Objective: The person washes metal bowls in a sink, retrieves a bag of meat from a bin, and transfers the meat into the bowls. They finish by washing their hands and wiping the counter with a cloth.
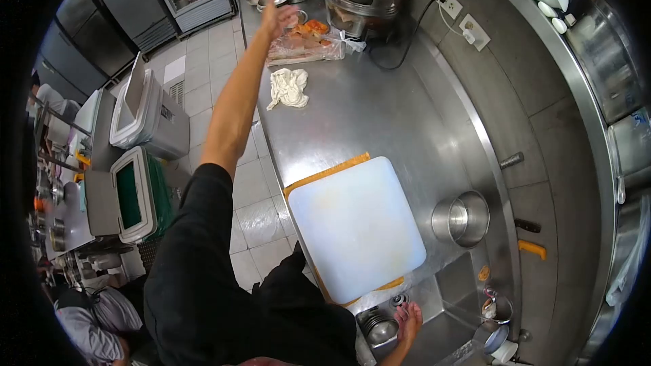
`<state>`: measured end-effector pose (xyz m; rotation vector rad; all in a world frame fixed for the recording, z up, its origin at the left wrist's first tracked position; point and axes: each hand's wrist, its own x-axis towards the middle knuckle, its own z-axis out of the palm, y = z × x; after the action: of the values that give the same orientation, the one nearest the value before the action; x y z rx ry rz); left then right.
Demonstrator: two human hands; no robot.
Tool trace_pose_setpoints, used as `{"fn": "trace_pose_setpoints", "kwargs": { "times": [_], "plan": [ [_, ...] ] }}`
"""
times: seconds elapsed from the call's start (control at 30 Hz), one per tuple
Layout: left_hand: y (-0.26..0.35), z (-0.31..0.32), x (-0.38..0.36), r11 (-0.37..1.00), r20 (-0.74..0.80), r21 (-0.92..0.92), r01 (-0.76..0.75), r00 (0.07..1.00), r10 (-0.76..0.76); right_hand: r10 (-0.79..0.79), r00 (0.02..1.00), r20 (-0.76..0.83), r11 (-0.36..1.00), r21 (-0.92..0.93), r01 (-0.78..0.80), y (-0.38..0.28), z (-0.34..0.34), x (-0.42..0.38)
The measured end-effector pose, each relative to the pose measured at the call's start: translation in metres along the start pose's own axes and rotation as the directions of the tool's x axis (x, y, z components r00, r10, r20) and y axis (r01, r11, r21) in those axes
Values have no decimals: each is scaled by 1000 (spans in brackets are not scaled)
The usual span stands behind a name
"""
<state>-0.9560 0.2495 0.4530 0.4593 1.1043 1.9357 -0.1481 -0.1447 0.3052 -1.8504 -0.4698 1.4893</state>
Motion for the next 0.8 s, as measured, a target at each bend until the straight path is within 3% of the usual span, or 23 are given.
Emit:
{"fn": "trace_pose_setpoints", "kwargs": {
  "times": [0.07,0.1,0.13,0.17,0.2,0.23,0.27,0.3,0.33,0.37,0.4,0.43,0.47,0.53,0.57,0.6,0.63,0.67,0.73,0.77,0.8],
  "plan": [
    [-52,-1,-1,969,205,242,51,973,-103,-40,998,51,997,-66,44,6,7,4],
    [-91,15,-38,936,266,335,-106,964,14,-37,998,44,998,-53,40,12,7,4],
    [-120,27,-78,909,256,417,3,959,-121,-51,998,38,997,-60,53,19,6,5],
    [-149,33,-130,960,282,275,43,952,-123,-61,998,32,996,-68,63,28,3,7],
    [-168,36,-174,978,452,198,63,880,-148,-49,998,25,997,-58,50,39,-6,11],
    [-211,32,-205,997,560,58,54,825,-77,-103,994,-20,993,-61,102,54,-20,14],
    [-223,54,-249,973,453,174,154,865,-218,-152,986,-71,987,-59,148,78,-41,21],
    [-228,74,-288,922,334,287,261,875,-352,-246,968,48,968,-35,247,121,-87,57],
    [-230,86,-321,896,359,334,292,840,-407,-332,934,136,943,9,334,164,-138,74],
    [-243,98,-357,870,356,422,253,837,-416,-287,958,-2,933,-230,279,178,-155,70],
    [-260,116,-399,831,371,507,226,813,-448,-361,926,-107,886,-351,304,187,-159,62],
    [-276,129,-444,809,433,544,221,752,-497,-413,904,-110,899,-206,386,201,-172,62],
    [-286,143,-486,791,497,572,218,675,-545,-278,877,-392,885,-460,74,196,-177,49],
    [-309,168,-580,696,549,671,258,459,-699,-111,888,-447,898,-428,-104,220,-223,65],
    [-333,166,-624,650,577,706,281,304,-759,-26,883,-469,891,-411,-192,233,-248,72],
    [-362,160,-664,612,587,734,294,178,-790,-9,853,-521,773,-545,-325,284,-283,110],
    [-389,154,-693,554,550,802,222,85,-831,63,868,-493,810,-482,-333,273,-277,110],
    [-411,157,-720,462,463,868,180,40,-885,136,877,-461,839,-417,-349,258,-269,107],
    [-469,150,-766,333,313,936,109,169,-935,159,888,-431,803,-466,-370,282,-265,121],
    [-512,139,-778,323,304,940,112,164,-939,173,886,-430,821,-434,-371,280,-263,125],
    [-561,121,-790,214,210,977,3,181,-961,189,882,-432,836,-401,-375,282,-269,125]
  ]
}}
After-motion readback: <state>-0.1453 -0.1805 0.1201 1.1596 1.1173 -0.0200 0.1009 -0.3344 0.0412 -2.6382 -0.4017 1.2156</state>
